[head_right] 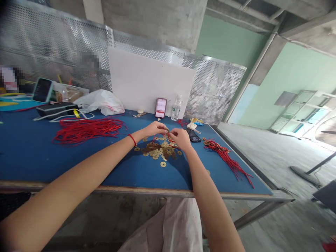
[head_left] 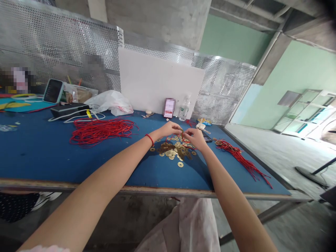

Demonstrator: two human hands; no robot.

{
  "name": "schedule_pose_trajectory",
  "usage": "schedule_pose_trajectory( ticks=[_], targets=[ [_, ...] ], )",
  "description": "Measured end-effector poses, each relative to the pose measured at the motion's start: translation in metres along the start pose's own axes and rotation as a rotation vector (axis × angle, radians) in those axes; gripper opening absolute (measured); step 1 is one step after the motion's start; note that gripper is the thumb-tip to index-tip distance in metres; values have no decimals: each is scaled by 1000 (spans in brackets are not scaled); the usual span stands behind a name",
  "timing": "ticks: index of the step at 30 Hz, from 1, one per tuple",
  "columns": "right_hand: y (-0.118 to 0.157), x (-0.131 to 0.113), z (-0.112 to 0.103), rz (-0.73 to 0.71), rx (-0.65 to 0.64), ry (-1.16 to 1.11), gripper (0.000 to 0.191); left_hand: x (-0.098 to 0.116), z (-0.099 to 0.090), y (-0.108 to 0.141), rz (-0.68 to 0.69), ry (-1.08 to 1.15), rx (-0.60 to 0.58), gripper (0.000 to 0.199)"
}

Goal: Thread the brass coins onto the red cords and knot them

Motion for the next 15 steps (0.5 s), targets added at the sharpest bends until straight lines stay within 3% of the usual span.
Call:
schedule_pose_trajectory(
  ticks=[6,15],
  targets=[
    [0,0,-5,-8,88,-61,17,-5,2,-2,32,-50,-40,9],
    [1,-2,-2,-30,62,-140,15,-5,1,-3,42,-11,-7,10]
  ],
)
Point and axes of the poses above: each hand's wrist, its own y-axis away from the middle knuckle, its own z-axis out of the palm, x = y × z, the point moved 5 cm from there along -y, towards the middle knuckle, and after that the axes turned 6 degrees about -y, right-handed, at the moved point
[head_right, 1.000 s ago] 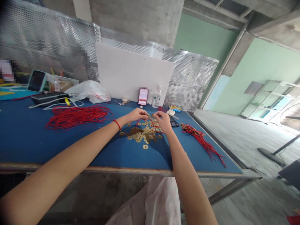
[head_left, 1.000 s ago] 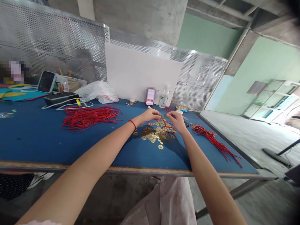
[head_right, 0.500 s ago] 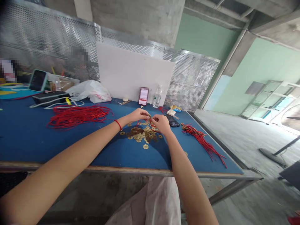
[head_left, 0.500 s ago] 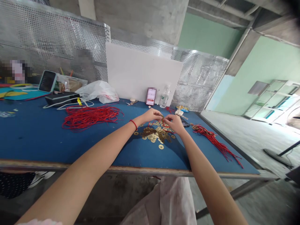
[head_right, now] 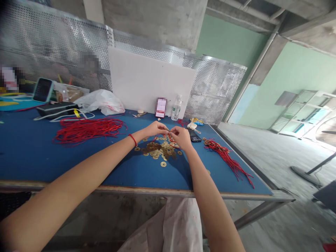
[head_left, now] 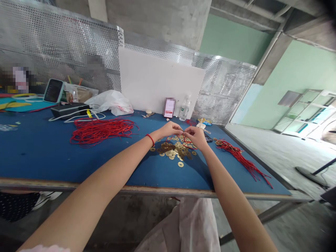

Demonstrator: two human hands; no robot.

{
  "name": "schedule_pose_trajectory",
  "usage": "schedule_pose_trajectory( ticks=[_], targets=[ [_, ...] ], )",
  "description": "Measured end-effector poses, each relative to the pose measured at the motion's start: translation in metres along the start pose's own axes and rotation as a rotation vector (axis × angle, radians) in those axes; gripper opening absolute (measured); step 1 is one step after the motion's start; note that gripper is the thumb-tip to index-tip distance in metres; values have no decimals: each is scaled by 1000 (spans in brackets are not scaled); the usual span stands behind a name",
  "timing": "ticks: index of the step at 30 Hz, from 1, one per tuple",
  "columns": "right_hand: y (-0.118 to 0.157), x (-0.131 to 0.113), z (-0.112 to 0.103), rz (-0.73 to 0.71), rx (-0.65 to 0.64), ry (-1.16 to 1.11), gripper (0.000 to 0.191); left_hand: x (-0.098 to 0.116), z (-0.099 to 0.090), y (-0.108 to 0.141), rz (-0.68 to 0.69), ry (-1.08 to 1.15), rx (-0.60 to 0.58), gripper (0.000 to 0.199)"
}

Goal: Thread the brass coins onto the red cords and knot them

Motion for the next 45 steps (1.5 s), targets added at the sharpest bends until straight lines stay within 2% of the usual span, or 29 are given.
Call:
schedule_pose_trajectory(
  ticks=[7,9,11,15,19,25,29,32,36,40,45],
  targets=[
    [-2,0,-1,-16,15,-158,22,4,-2,2,15,67,32,14],
    [-2,1,-2,-38,31,-192,33,4,-4,2,31,115,63,17],
    [-3,5,1,-20,-11,-257,42,0,-6,1,44,161,78,20],
    [-3,12,8,55,-121,-348,39,-10,-9,-2,53,218,52,23],
    [-5,13,6,95,-112,-379,34,-18,-12,-4,54,243,54,25],
    [-8,19,-10,153,52,-409,21,-17,-17,-3,92,244,116,28],
    [-9,26,-21,244,116,-660,26,-19,-21,-2,69,253,148,29],
    [-9,30,-36,201,198,-762,25,-23,-25,-2,41,279,169,30],
    [-7,43,-56,106,403,-776,33,-30,-28,-3,13,300,182,29],
    [-1,51,-65,74,589,-798,44,-33,-28,-3,-5,317,174,30],
    [5,54,-64,239,802,-864,36,-33,-26,-2,-29,302,155,32]
  ],
)
Point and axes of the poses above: each hand's wrist, its own y-axis away from the middle knuckle, its own z-axis out of the palm, x = y × z, the point moved 5 cm from there along -y, towards the middle knuckle, and after that the axes turned 6 degrees about -y, right-handed, at the moved point
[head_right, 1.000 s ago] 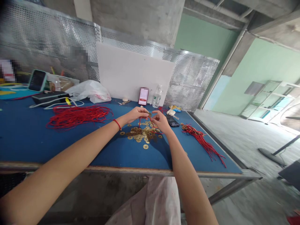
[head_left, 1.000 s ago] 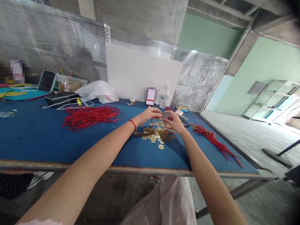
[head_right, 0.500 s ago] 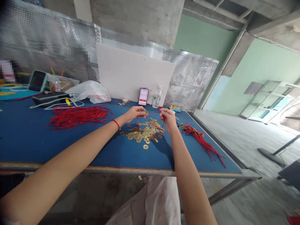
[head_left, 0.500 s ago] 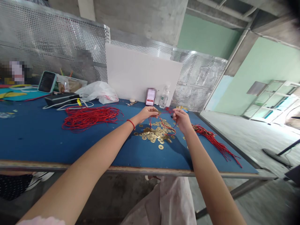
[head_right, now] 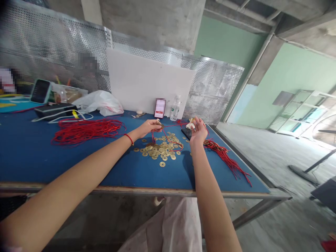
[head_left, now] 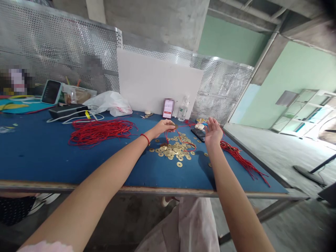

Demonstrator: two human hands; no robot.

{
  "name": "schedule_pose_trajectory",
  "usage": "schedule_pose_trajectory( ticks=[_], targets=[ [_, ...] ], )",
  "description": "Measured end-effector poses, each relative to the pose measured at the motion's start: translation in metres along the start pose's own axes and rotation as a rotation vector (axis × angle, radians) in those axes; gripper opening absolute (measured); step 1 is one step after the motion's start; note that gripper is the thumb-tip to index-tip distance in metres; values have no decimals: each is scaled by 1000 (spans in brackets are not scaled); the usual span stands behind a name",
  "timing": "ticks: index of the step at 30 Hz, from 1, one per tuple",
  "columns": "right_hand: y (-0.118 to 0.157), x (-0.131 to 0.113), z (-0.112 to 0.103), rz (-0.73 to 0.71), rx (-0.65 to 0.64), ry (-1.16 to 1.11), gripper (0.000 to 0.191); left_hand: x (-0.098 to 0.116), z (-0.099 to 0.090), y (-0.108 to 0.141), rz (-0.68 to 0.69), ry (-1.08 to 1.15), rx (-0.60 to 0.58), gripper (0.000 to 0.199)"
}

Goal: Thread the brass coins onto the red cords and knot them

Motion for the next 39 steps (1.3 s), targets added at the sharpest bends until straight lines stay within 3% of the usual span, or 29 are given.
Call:
schedule_pose_trajectory(
  ticks=[4,11,15,18,20,22,26,31,34,39],
  targets=[
    [3,-6,-11,-59,245,67,30,0,1,-1,12,-37,-21,31],
    [-16,0,-44,-184,453,278,45,1,3,1,16,-120,-77,29],
    [-28,5,-55,-269,424,311,52,2,1,2,14,-142,-67,29],
    [-21,-4,-43,-387,374,351,54,1,1,2,6,-149,-72,31],
    [-10,-12,-26,-440,298,428,52,0,1,2,0,-148,-79,32],
    [3,-18,-4,-460,138,516,48,1,2,2,0,-148,-84,33],
    [27,-13,34,-509,-298,803,38,5,7,3,9,-148,-91,33],
    [50,9,57,-557,-820,1094,29,13,17,6,23,-169,-114,30],
    [56,13,61,-561,-927,1122,30,16,20,7,27,-175,-130,28],
    [52,17,58,-524,-922,1125,29,17,24,8,25,-188,-159,26]
  ],
)
Point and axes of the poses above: each hand's wrist, its own y-axis away from the middle knuckle, its own z-axis out of the palm, x = y × z, the point moved 5 cm from there along -y, towards the middle knuckle, and after that the axes turned 6 degrees about -y, right-handed, at the moved point
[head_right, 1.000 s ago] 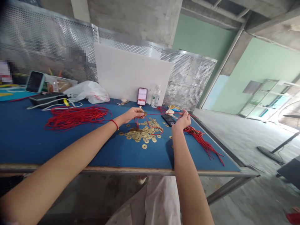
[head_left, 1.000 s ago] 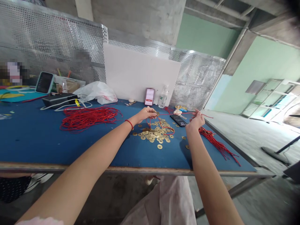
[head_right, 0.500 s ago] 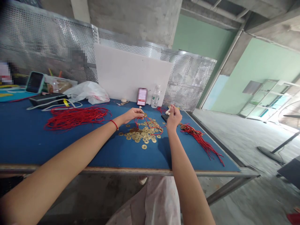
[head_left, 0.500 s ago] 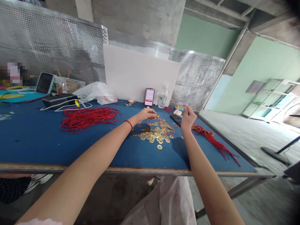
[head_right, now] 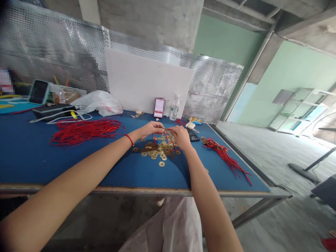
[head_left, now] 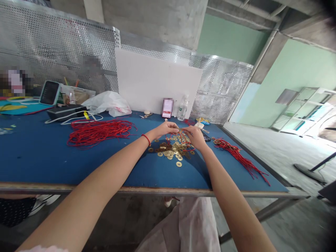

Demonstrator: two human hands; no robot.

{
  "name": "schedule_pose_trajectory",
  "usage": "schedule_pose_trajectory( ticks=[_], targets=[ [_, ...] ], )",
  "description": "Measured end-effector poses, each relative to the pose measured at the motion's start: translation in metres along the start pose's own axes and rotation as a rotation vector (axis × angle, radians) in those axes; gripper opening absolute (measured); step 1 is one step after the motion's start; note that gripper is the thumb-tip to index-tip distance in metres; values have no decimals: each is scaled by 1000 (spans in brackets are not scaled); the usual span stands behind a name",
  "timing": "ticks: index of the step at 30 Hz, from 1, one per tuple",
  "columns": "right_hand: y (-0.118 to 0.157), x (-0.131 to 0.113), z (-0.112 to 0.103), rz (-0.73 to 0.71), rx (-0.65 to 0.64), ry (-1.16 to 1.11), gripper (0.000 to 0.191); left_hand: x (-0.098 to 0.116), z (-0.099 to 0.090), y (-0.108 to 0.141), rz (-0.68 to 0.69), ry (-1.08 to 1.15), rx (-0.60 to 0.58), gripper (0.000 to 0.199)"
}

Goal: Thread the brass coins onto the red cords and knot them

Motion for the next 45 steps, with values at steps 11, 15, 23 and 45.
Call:
schedule_pose_trajectory(
  ticks=[11,15,23,45],
  targets=[
    [2,8,9,72,-60,-39,25,1,3,0,5,-1,-21,24],
    [2,6,9,65,-63,-85,25,-1,3,-1,11,-16,-29,25],
    [2,10,10,66,-46,-175,27,-2,0,0,2,-15,-9,27],
    [1,-3,19,156,-66,-434,20,-12,2,-9,-1,-163,13,19]
  ],
)
Point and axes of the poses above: each hand's wrist, its own y-axis away from the middle knuckle, its own z-axis out of the palm, x = y × z, the point moved 5 cm from there along -y, towards the middle knuckle, and after that the axes turned 6 degrees about -y, right-handed, at the moved point
